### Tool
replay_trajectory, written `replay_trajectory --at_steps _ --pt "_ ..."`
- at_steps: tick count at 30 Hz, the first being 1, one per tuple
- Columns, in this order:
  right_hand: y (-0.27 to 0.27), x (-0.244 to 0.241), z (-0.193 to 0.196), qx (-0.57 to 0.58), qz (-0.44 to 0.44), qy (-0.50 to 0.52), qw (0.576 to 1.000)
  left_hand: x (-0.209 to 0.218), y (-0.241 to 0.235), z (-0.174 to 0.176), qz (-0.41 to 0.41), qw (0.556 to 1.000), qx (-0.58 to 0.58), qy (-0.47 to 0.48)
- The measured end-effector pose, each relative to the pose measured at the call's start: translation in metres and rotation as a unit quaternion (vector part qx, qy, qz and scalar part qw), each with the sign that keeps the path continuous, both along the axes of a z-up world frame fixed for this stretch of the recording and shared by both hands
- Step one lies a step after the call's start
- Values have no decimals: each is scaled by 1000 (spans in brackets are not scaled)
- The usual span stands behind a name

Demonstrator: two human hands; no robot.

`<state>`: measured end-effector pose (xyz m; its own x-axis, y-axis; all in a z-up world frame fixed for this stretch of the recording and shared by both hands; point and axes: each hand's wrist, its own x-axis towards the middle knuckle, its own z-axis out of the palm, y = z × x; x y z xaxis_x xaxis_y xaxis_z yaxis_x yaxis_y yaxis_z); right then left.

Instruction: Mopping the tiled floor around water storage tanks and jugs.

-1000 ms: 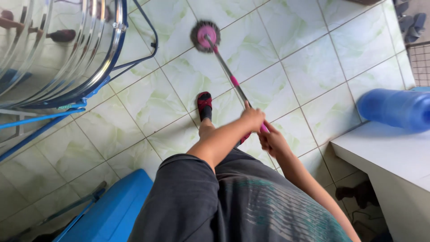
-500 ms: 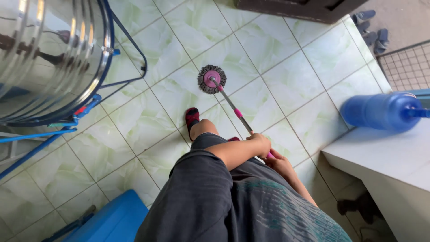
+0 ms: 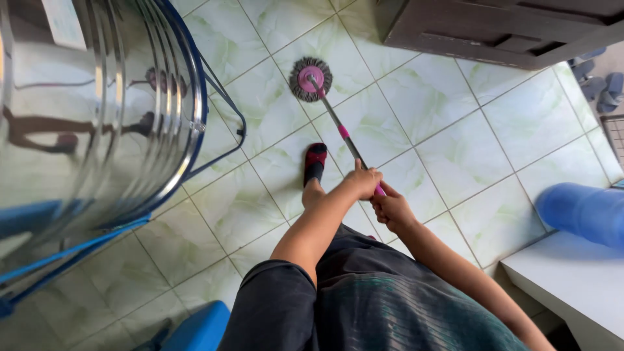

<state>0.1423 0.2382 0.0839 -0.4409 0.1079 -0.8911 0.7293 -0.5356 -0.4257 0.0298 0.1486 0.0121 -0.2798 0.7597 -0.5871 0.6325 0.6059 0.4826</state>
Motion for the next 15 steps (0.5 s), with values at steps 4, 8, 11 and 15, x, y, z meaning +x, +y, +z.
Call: replay_trajectory --at_steps 4,8,11,15 --pt "-26 -122 9 -13 -12 16 1000 -126 -18 -15 -5 1000 10 -4" --pt "-45 -218 3 -17 -16 39 999 -228 -29 -28 -35 999 -20 -24" --pt "-35 -261 -1 -22 -51 25 998 -268 -27 -31 -12 1000 5 -12" --pt "-11 -245 -3 0 -46 26 999 -257 -8 -15 67 998 -13 0"
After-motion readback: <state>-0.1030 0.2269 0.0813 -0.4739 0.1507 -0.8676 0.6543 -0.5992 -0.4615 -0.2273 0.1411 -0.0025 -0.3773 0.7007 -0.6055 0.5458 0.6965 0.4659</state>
